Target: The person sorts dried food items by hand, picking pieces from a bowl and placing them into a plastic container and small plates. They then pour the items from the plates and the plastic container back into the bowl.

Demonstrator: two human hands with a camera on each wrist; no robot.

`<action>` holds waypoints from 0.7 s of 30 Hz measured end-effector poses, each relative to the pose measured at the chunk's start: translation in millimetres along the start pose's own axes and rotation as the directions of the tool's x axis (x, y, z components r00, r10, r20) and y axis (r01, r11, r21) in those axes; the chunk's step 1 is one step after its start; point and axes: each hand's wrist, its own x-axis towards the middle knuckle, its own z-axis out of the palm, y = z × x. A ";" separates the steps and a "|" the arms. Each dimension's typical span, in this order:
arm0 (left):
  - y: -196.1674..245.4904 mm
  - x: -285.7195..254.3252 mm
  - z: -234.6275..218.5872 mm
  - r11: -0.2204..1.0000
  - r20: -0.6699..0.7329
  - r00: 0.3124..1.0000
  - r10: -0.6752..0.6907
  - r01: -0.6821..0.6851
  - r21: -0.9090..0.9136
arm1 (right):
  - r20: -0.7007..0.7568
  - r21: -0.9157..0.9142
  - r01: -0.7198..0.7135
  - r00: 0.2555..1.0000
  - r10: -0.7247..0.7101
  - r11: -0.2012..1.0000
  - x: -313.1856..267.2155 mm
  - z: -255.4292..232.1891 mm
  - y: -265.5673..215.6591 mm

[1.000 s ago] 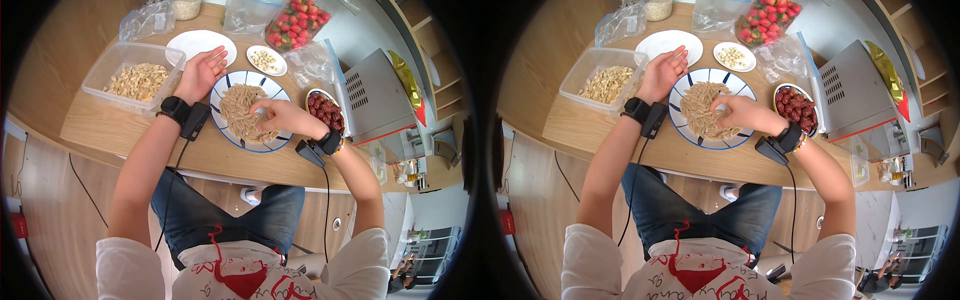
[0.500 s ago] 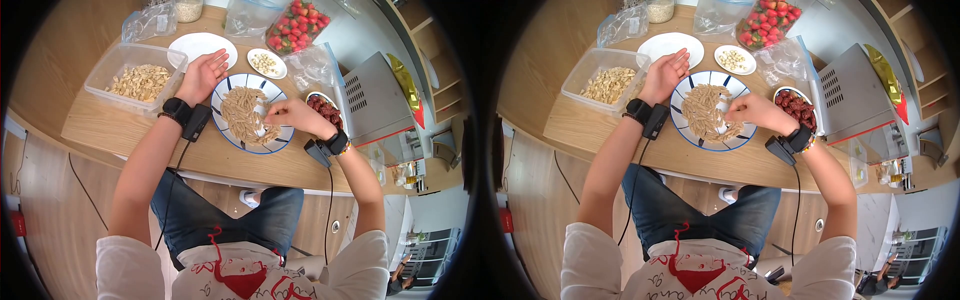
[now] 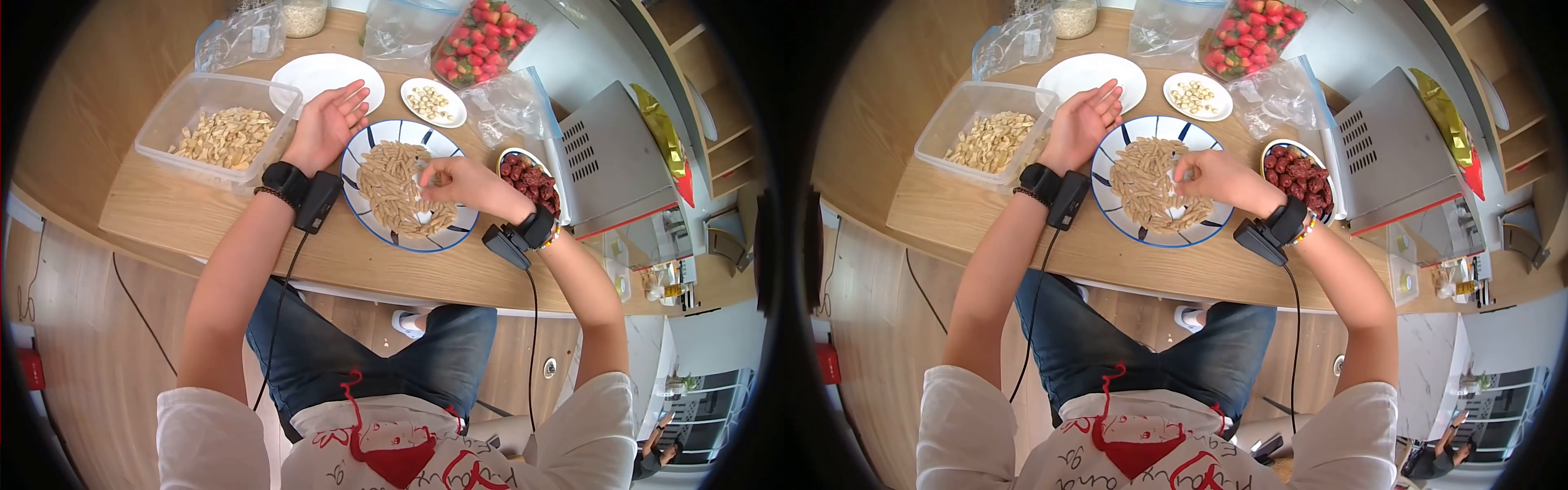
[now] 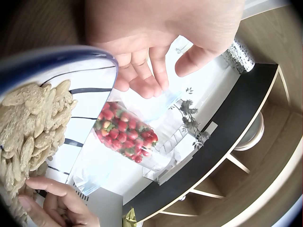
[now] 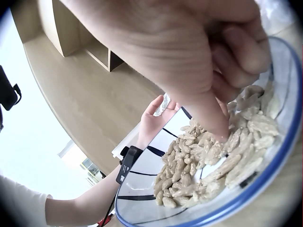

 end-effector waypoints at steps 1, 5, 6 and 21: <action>-0.2 -0.1 0.3 1.000 0.003 1.000 0.000 0.000 -0.003 | -0.002 -0.018 -0.006 1.000 0.006 1.000 0.0 0.2 -1.9; -0.1 -0.7 0.8 1.000 -0.001 1.000 0.001 -0.001 0.006 | -0.009 -0.113 -0.038 0.999 0.037 0.993 1.5 4.2 -8.8; 0.1 -0.6 0.3 1.000 0.007 1.000 0.001 -0.001 0.002 | -0.006 -0.103 -0.037 0.999 0.037 0.994 2.4 5.3 -9.1; -0.6 -1.2 0.6 1.000 0.000 1.000 0.012 -0.012 0.025 | 0.293 0.718 -0.246 0.956 0.038 0.651 1.0 -20.5 8.0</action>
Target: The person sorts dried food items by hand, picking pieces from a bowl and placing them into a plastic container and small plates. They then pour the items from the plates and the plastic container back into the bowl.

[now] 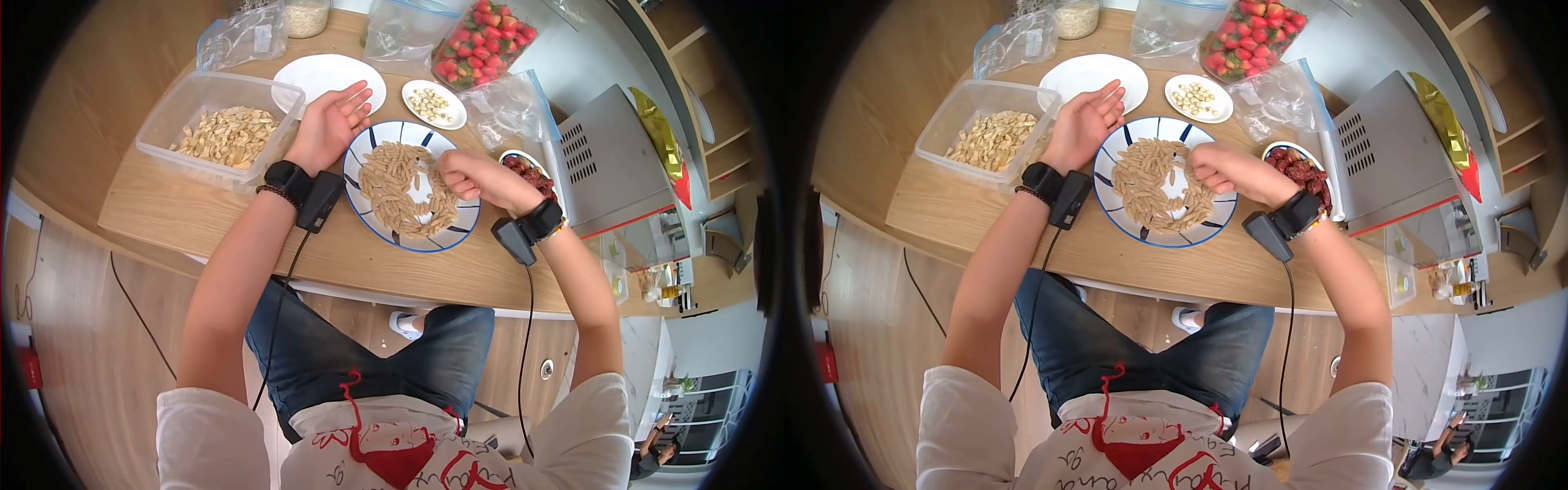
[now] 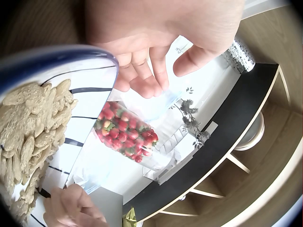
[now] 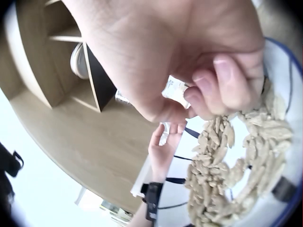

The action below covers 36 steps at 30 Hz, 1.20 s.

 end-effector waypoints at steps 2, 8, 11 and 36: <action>-0.5 0.3 0.1 1.000 -0.003 1.000 0.002 -0.002 0.003 | 0.082 0.270 0.030 0.995 -0.054 0.962 -0.3 -6.9 0.3; -1.2 -0.6 0.0 1.000 0.017 1.000 0.001 0.000 -0.015 | 0.008 0.695 0.145 0.978 -0.209 0.704 1.4 3.4 -8.7; -1.1 0.7 -2.7 1.000 0.022 1.000 0.011 -0.011 -0.018 | 0.019 0.743 0.089 0.988 -0.154 0.663 26.2 -5.6 -8.0; -10.0 8.9 -13.1 0.994 0.022 0.999 0.029 -0.026 -0.106 | 0.048 -0.432 0.453 0.875 -0.482 0.780 89.9 62.3 -95.3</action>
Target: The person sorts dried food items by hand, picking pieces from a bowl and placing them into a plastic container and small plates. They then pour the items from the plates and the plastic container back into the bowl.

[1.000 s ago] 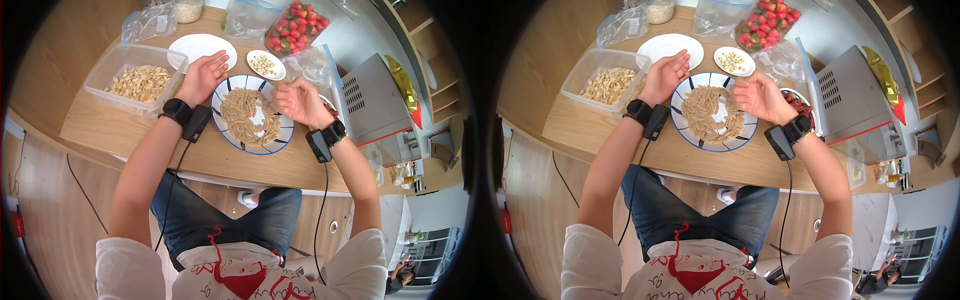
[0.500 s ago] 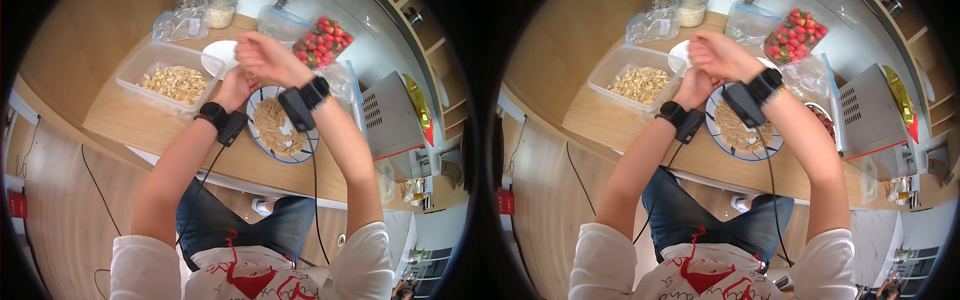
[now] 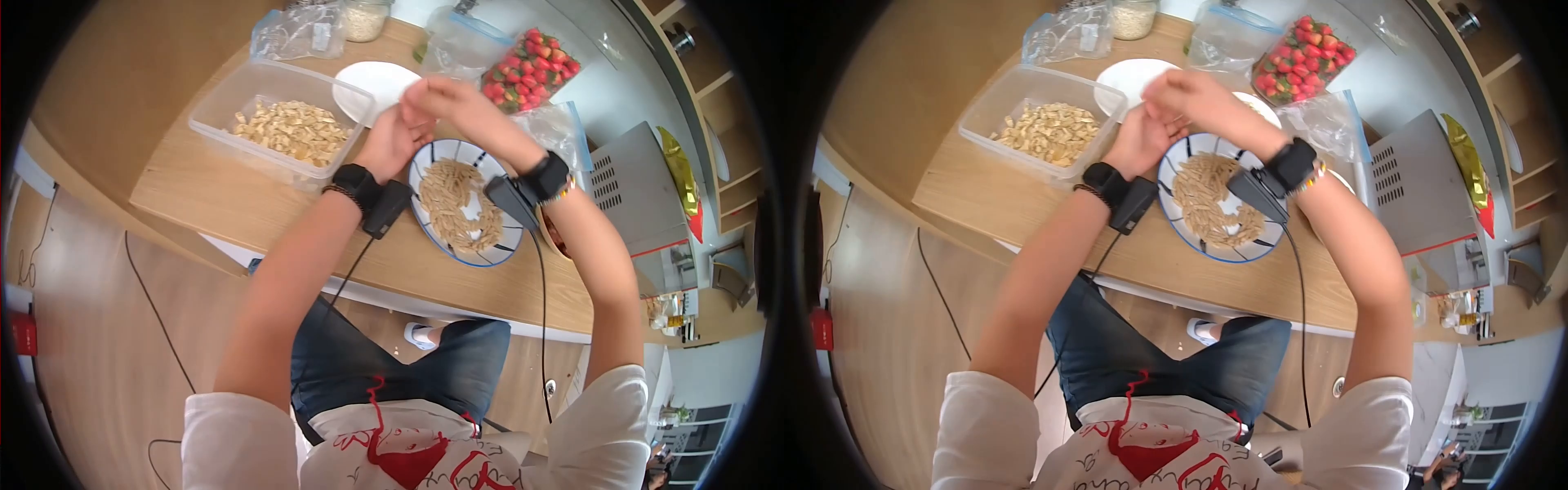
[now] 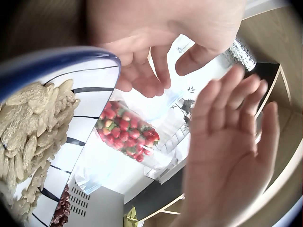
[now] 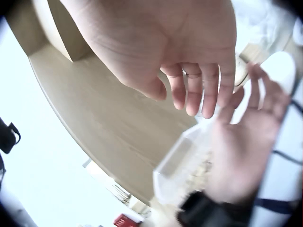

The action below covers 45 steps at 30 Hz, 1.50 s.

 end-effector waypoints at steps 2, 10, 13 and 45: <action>1.0 -1.0 2.7 0.999 0.009 1.000 0.017 -0.018 0.035 | -0.007 -0.429 -0.088 0.996 0.093 0.899 -38.6 2.6 9.6; 7.3 -7.4 11.3 0.997 -0.008 1.000 -0.019 0.019 0.070 | 0.173 -0.653 0.074 0.983 0.054 0.754 -107.8 -21.2 62.3; 8.2 -7.1 12.9 0.996 -0.012 1.000 -0.019 0.020 0.084 | 0.025 -0.343 -0.173 0.981 0.193 0.923 -121.2 -34.4 58.1; 8.6 -5.9 12.0 0.998 0.007 1.000 -0.019 0.018 0.063 | 0.018 -0.389 -0.229 0.966 0.256 0.892 -124.5 -25.3 58.7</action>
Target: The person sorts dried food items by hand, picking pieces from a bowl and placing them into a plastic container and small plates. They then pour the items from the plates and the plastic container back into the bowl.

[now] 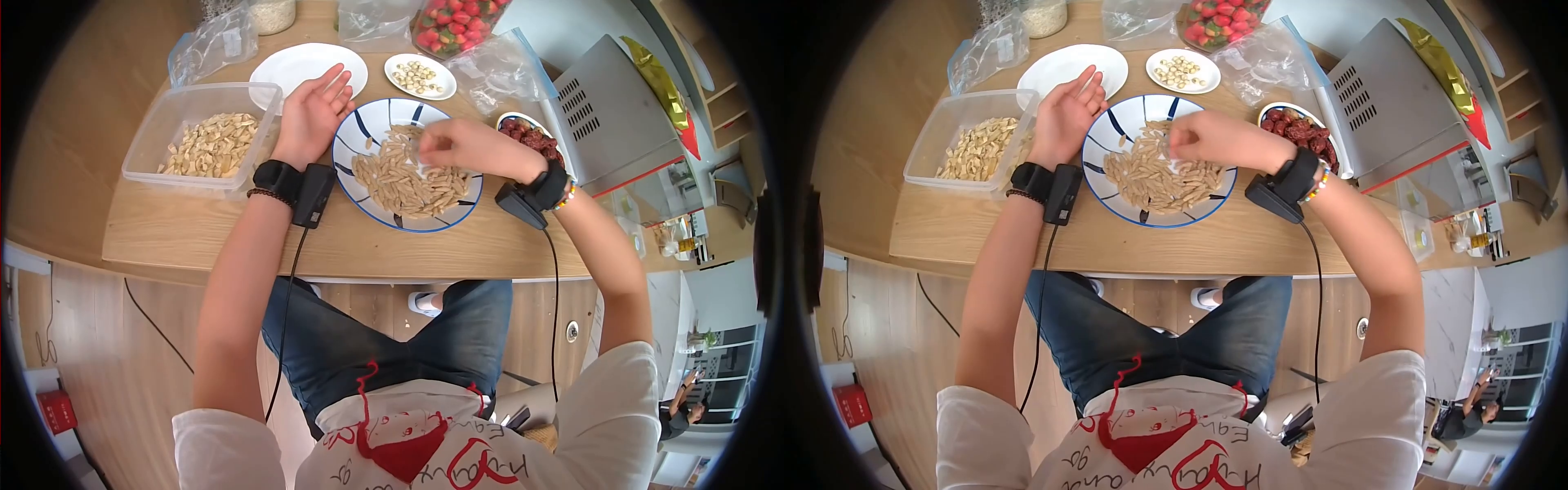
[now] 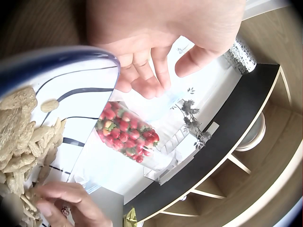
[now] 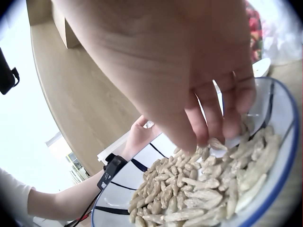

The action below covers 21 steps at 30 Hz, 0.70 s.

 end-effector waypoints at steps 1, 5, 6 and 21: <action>-0.3 0.7 0.1 1.000 -0.001 1.000 0.001 -0.001 0.004 | -0.089 -0.056 0.054 0.994 -0.059 0.997 5.8 4.2 1.0; -0.1 0.2 1.6 1.000 -0.005 1.000 -0.003 0.003 0.002 | -0.163 -0.171 0.240 0.950 -0.268 0.956 22.6 19.5 1.3; -0.1 -0.4 1.8 1.000 -0.005 1.000 -0.003 0.003 0.001 | -0.154 -0.174 0.265 0.944 -0.292 0.948 25.6 20.4 1.7; -0.9 1.1 0.6 1.000 -0.006 1.000 -0.009 0.009 0.004 | -0.154 -0.244 0.138 0.972 -0.179 0.960 30.7 20.6 1.1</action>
